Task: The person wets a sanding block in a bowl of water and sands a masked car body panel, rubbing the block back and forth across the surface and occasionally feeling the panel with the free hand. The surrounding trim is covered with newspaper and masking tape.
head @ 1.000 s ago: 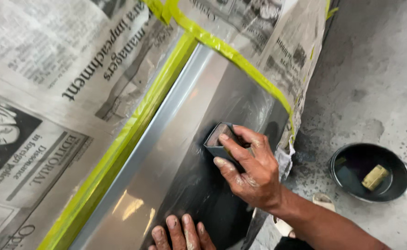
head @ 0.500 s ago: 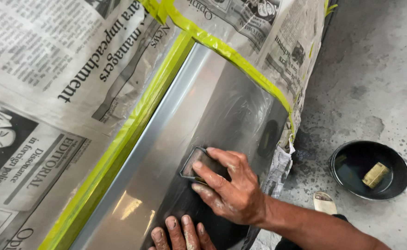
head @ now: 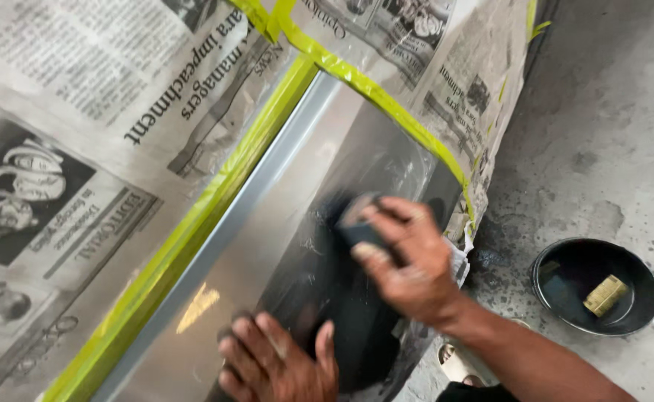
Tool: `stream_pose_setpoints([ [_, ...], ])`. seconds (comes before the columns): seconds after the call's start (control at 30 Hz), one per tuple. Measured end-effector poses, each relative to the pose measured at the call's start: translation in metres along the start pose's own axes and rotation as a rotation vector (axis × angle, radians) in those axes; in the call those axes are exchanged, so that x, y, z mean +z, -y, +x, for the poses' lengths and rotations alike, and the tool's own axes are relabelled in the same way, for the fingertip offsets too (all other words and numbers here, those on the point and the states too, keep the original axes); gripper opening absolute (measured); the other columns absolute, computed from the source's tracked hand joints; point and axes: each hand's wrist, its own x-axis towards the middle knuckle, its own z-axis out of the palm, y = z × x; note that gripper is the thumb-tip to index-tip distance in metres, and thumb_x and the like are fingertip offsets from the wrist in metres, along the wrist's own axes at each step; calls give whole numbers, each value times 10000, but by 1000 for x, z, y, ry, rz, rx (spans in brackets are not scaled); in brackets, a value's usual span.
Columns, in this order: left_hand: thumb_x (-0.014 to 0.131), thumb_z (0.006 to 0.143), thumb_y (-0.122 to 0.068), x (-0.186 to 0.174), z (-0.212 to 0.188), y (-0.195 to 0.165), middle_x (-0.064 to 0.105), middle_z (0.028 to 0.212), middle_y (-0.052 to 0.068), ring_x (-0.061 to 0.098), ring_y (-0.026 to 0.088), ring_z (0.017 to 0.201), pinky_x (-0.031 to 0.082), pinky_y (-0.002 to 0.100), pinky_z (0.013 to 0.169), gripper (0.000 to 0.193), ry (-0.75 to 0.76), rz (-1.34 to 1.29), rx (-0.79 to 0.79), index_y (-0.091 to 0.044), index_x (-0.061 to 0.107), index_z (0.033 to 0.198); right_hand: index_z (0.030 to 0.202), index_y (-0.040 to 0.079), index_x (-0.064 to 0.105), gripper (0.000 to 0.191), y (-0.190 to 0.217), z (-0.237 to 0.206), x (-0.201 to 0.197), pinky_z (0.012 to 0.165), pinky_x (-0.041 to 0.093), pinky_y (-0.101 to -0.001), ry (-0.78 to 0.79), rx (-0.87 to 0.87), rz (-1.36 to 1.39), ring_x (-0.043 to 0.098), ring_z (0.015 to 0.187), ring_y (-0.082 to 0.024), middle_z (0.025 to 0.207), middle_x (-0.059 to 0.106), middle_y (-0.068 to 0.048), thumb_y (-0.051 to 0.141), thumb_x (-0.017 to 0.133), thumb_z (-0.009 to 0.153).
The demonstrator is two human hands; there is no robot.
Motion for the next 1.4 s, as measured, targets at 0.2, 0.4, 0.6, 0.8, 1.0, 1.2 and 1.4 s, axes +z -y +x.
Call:
stream_pose_setpoints([
  [0.2,448,941,-834,7,86,-59,104,1722,186,68,348,1596,-8,515,1272,1107,240,40,74,-37,169,1657,1291,-12,669,451,-16,-6,-47,1006,530,-353,-73,51,-59,656,1159,-268,1276,651,-181,70,780,861],
  [0.4,438,943,-790,23,175,-151,105,1752,133,61,293,1621,-17,476,1303,1054,237,10,275,-62,241,1679,1313,-31,638,408,-24,-20,-85,1013,558,-283,-116,158,94,640,1195,-176,1344,611,-132,49,723,922],
  [0.6,443,959,-766,19,197,-186,138,1738,133,77,282,1608,17,464,1298,1029,226,65,497,-35,276,1664,1378,-60,595,392,-34,-23,-114,1072,522,-281,-182,224,199,616,1255,-164,1425,571,-119,40,679,1008],
  [0.8,503,930,-716,12,155,-148,193,1732,91,149,253,1605,90,433,1299,963,246,-91,347,-80,306,1626,1404,-63,586,430,-48,-17,-104,1030,487,-259,-131,345,357,596,1191,-146,1296,582,-104,26,645,988],
  [1.0,494,967,-756,-1,92,-60,223,1696,210,180,386,1570,105,527,1259,1007,145,92,120,15,349,1599,1318,-36,624,418,-70,-26,-99,975,498,-257,-45,361,260,607,1142,-122,1304,612,-76,42,691,913],
  [1.2,476,937,-791,18,121,-105,174,1716,190,121,341,1588,45,506,1270,1045,265,96,183,-45,287,1643,1312,-39,628,385,-79,-29,-97,949,514,-249,-60,463,273,612,1109,-110,1316,602,-67,68,669,945],
  [1.4,410,944,-799,35,189,-180,89,1738,158,58,307,1607,-22,476,1287,1057,200,71,341,-49,259,1672,1340,-65,598,403,-69,-32,-119,1013,528,-276,-89,393,203,623,1182,-149,1355,608,-103,51,640,956],
])
